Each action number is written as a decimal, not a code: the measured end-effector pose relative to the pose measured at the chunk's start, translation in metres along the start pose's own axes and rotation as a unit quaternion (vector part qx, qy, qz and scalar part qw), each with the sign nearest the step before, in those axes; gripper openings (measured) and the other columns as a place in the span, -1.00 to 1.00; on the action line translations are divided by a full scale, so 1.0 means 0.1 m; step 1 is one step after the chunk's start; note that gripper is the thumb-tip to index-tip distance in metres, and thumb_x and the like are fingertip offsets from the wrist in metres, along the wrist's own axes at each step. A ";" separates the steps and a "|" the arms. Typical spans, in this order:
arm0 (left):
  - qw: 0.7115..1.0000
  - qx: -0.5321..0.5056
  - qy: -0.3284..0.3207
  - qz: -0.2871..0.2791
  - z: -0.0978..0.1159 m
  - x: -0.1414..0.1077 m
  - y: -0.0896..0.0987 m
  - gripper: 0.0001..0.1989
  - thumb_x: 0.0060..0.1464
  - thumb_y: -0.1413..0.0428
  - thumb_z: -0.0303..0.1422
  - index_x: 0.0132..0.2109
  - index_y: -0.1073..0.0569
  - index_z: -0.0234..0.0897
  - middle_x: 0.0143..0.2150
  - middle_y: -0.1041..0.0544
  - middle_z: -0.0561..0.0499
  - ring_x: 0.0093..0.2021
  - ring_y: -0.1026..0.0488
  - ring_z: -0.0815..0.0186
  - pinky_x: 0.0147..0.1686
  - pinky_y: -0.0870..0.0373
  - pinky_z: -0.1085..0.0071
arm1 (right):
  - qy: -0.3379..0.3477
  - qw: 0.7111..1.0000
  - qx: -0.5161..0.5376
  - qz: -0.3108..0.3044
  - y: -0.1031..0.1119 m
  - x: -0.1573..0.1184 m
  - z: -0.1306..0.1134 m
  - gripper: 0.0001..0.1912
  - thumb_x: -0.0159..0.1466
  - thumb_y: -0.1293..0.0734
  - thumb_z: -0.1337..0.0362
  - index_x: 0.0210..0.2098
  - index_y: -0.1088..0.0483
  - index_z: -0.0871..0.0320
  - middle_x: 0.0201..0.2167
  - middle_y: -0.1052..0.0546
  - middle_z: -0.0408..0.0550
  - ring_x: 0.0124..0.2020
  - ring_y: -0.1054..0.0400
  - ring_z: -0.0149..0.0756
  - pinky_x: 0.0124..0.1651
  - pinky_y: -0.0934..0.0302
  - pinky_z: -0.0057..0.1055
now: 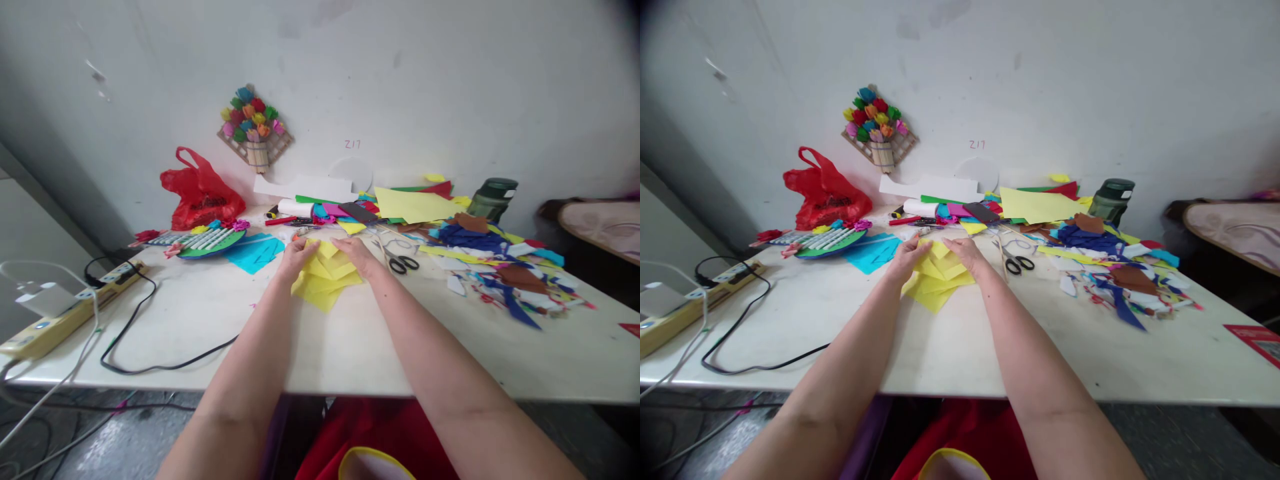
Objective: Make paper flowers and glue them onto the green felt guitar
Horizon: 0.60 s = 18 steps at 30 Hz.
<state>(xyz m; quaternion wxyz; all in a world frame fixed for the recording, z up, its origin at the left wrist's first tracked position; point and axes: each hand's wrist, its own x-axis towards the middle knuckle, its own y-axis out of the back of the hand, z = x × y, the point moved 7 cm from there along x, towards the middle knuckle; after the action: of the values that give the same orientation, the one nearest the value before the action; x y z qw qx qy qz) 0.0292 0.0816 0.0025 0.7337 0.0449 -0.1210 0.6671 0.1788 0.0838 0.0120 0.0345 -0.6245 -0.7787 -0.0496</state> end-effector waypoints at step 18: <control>1.000 0.000 0.015 -0.010 -0.11 0.05 0.02 -0.62 -0.17 -0.24 -0.07 -0.41 -0.43 -0.33 -0.53 -0.48 0.03 -0.51 -0.42 0.35 -0.50 -0.32 0.47 | -0.015 0.999 0.037 -0.003 0.05 0.07 0.10 -0.74 -0.04 -0.42 0.11 -0.58 -0.40 0.19 -0.66 -0.46 -0.10 -0.62 -0.33 -0.33 -0.54 -0.24 -0.39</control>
<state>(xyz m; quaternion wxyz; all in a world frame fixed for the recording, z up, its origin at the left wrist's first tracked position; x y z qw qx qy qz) 0.0285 0.0889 -0.0067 0.7422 0.0365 -0.1095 0.6601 0.1821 0.0933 0.0027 0.0456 -0.6215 -0.7820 -0.0119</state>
